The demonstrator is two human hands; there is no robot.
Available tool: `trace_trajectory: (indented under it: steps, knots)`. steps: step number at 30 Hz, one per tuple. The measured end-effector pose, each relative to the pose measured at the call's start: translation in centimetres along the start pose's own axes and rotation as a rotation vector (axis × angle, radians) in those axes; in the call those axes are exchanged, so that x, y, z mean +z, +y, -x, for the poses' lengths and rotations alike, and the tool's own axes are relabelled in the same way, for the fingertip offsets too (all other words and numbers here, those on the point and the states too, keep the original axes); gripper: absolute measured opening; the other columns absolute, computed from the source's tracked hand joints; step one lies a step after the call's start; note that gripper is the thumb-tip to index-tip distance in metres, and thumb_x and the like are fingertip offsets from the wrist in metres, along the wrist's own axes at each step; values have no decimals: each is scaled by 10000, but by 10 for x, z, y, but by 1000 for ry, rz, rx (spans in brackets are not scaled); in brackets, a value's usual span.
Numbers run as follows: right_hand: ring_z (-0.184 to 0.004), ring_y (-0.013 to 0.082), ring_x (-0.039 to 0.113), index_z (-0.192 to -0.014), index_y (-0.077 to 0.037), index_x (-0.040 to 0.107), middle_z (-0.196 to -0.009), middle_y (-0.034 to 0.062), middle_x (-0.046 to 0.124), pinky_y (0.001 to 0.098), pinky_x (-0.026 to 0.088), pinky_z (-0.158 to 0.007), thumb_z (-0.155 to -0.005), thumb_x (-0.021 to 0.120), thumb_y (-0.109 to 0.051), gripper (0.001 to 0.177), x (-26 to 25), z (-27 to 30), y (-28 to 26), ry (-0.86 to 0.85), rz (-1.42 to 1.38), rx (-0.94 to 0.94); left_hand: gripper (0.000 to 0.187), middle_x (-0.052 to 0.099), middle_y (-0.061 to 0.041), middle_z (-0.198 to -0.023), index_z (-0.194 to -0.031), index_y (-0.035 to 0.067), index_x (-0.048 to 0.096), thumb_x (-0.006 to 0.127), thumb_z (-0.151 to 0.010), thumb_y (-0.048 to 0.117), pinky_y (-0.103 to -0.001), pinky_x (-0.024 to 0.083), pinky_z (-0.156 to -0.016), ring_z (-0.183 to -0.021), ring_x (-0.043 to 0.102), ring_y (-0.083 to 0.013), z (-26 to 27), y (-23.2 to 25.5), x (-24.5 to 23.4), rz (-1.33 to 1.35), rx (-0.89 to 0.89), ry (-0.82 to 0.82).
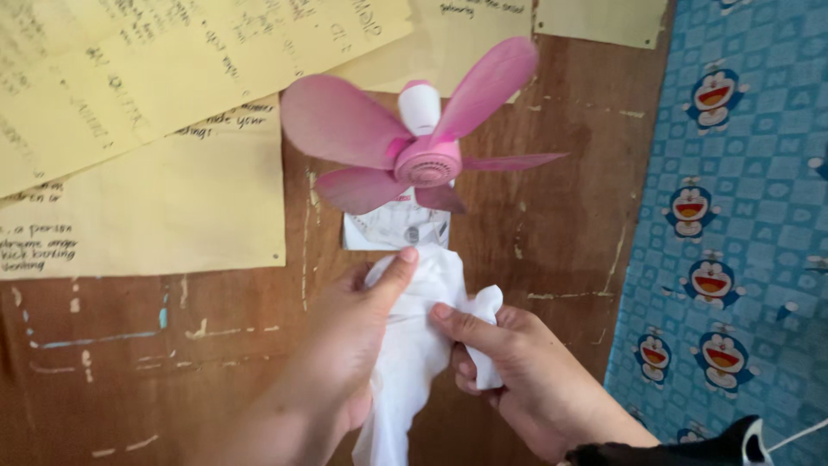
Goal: The person wipes the blades and central motor housing of a pink wall-mounted fan with a white cloth, then gathers and tidies the power cord.
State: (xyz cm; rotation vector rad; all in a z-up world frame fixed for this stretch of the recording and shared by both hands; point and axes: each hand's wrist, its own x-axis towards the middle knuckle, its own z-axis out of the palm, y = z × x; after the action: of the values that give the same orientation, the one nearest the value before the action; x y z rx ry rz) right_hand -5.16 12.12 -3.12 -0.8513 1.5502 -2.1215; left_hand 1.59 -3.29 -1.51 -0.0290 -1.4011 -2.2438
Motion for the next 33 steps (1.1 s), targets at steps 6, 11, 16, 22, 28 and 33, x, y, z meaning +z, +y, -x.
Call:
trace_trajectory:
  steps: [6,11,16,22,28,33]
  knots:
    - [-799,203,603,-1195,-19,575,-992,130,698,337,441,-678,-930,537,-177,310,-42,-26,-7,222,-176,124,440,736,-47,-896,-1090,73,702,704,-862,449,-370,530,-733,-817,659,-158,-9,2,-29,-51,11,248]
    - [-983,244,678,-1271,88,547,-1124,159,689,389,517,-911,-920,444,-11,378,-56,-47,-35,209,-171,29,498,678,-85,-887,-1094,-6,704,735,-916,458,-370,473,-706,-785,575,-169,-34,-7,-46,-93,92,327]
    - [-914,177,673,-1099,28,653,-1029,98,718,374,540,-913,-937,638,-163,251,-55,-63,-43,-21,1,-96,391,769,-152,-942,-1160,-48,705,806,-861,183,-392,558,-689,-799,716,-238,-41,-2,-30,-366,169,-2]
    - [-880,153,674,-1042,-12,728,-953,48,747,345,527,-808,-868,696,-160,230,-52,-72,-44,-179,154,-84,516,732,21,-1051,-1319,111,652,809,-834,192,-279,564,-770,-878,700,-91,-37,-1,10,-403,343,-293]
    - [-892,145,679,-1001,7,721,-949,70,752,319,533,-823,-910,692,-139,175,-68,-84,-48,-156,200,-169,297,733,-34,-831,-1042,18,738,799,-819,205,-277,520,-628,-693,660,-115,-41,-1,19,-381,113,-242]
    - [-864,206,665,-1116,-48,671,-983,95,715,391,543,-730,-1028,661,-184,163,-78,-97,-44,-84,-45,-272,235,723,-19,-783,-989,62,743,782,-827,228,-264,502,-591,-637,636,-93,-48,-1,31,-522,62,-173]
